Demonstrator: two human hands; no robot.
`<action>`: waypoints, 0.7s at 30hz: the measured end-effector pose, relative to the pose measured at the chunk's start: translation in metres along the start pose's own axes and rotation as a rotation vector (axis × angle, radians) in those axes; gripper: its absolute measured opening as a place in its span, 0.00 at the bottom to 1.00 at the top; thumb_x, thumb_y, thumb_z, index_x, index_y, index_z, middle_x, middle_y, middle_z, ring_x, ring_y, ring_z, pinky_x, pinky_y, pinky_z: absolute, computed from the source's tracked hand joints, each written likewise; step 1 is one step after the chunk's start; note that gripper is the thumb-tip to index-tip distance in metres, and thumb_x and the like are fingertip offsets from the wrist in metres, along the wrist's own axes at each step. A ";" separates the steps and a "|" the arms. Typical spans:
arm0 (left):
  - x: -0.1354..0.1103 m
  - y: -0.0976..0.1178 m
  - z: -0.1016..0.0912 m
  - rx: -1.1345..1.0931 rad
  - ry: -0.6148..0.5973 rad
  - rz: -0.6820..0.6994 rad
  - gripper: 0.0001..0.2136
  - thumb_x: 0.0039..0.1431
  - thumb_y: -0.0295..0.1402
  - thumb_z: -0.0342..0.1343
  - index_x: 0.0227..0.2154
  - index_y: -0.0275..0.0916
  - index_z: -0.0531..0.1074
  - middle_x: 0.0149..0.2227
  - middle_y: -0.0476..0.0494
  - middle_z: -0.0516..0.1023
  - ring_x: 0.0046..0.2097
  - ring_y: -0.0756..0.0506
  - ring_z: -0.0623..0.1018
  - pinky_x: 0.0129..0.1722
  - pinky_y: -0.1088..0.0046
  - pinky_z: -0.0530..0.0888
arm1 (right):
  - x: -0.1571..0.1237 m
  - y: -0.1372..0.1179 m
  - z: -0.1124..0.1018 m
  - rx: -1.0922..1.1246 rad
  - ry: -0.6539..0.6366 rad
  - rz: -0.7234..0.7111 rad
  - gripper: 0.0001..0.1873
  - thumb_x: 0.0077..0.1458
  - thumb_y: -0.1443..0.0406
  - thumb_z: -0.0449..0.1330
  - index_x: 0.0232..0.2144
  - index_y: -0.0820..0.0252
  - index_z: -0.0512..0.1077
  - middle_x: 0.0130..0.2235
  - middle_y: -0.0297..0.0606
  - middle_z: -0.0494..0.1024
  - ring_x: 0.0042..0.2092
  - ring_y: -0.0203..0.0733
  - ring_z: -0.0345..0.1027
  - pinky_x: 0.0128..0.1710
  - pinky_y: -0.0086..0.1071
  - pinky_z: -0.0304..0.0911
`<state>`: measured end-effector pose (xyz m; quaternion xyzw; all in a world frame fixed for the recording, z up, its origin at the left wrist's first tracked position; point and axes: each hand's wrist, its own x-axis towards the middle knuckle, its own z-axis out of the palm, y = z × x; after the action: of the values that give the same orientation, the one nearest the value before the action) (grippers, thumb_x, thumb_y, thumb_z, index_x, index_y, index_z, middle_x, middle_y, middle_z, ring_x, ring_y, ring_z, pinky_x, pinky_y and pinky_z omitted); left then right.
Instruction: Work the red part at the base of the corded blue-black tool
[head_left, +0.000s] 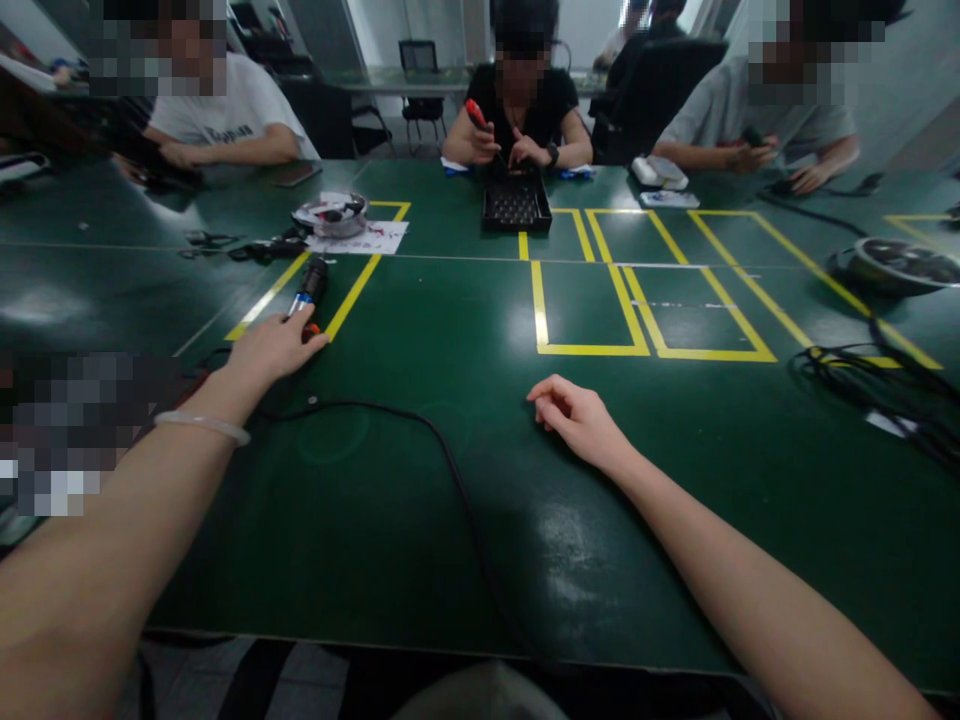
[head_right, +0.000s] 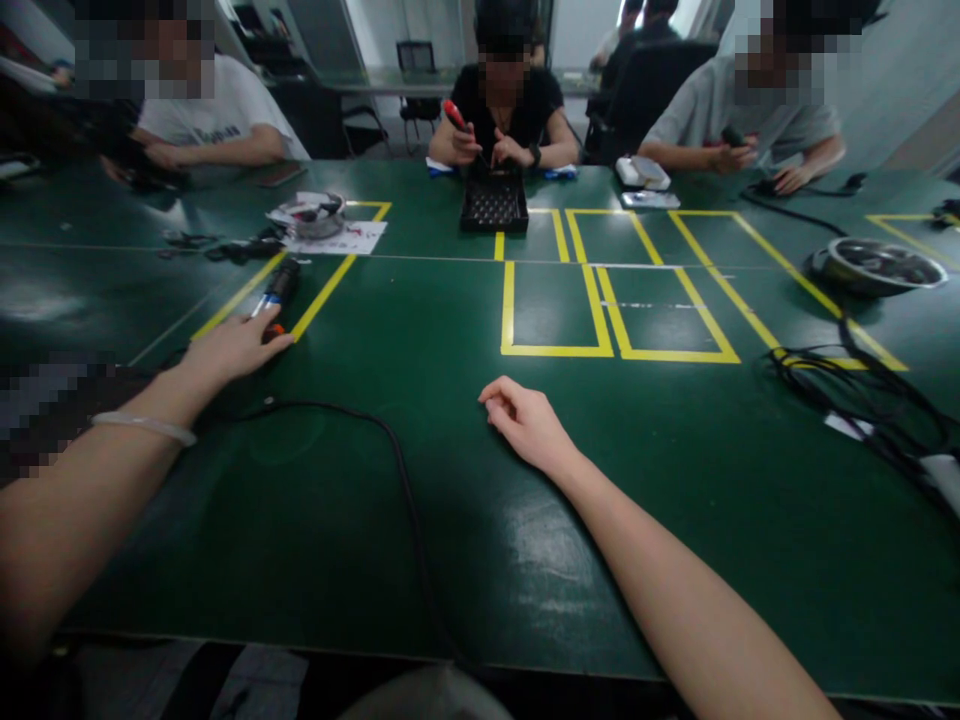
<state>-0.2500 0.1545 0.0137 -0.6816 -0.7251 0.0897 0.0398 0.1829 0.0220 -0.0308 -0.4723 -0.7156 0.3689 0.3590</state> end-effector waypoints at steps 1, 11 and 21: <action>-0.002 0.002 -0.002 0.000 0.002 0.001 0.31 0.69 0.50 0.40 0.68 0.35 0.53 0.57 0.28 0.69 0.49 0.36 0.72 0.47 0.57 0.70 | 0.000 0.000 0.000 -0.006 0.000 -0.003 0.07 0.59 0.68 0.53 0.39 0.59 0.70 0.28 0.31 0.73 0.28 0.35 0.67 0.32 0.29 0.61; -0.051 0.060 -0.001 -0.018 0.067 0.059 0.29 0.69 0.48 0.34 0.68 0.41 0.56 0.58 0.29 0.69 0.49 0.30 0.76 0.43 0.54 0.72 | 0.001 -0.010 0.006 0.062 0.028 -0.043 0.07 0.61 0.67 0.53 0.40 0.58 0.69 0.29 0.32 0.74 0.30 0.35 0.68 0.32 0.29 0.62; -0.134 0.175 -0.017 -0.058 0.180 0.316 0.25 0.69 0.43 0.39 0.65 0.39 0.61 0.61 0.23 0.66 0.51 0.29 0.77 0.44 0.53 0.75 | -0.007 -0.028 0.011 -0.109 -0.032 -0.132 0.07 0.62 0.68 0.53 0.41 0.57 0.69 0.33 0.34 0.74 0.34 0.38 0.69 0.36 0.32 0.63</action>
<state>-0.0662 0.0323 0.0072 -0.7933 -0.6047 0.0124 0.0702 0.1642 0.0054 -0.0131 -0.4368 -0.7699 0.3122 0.3450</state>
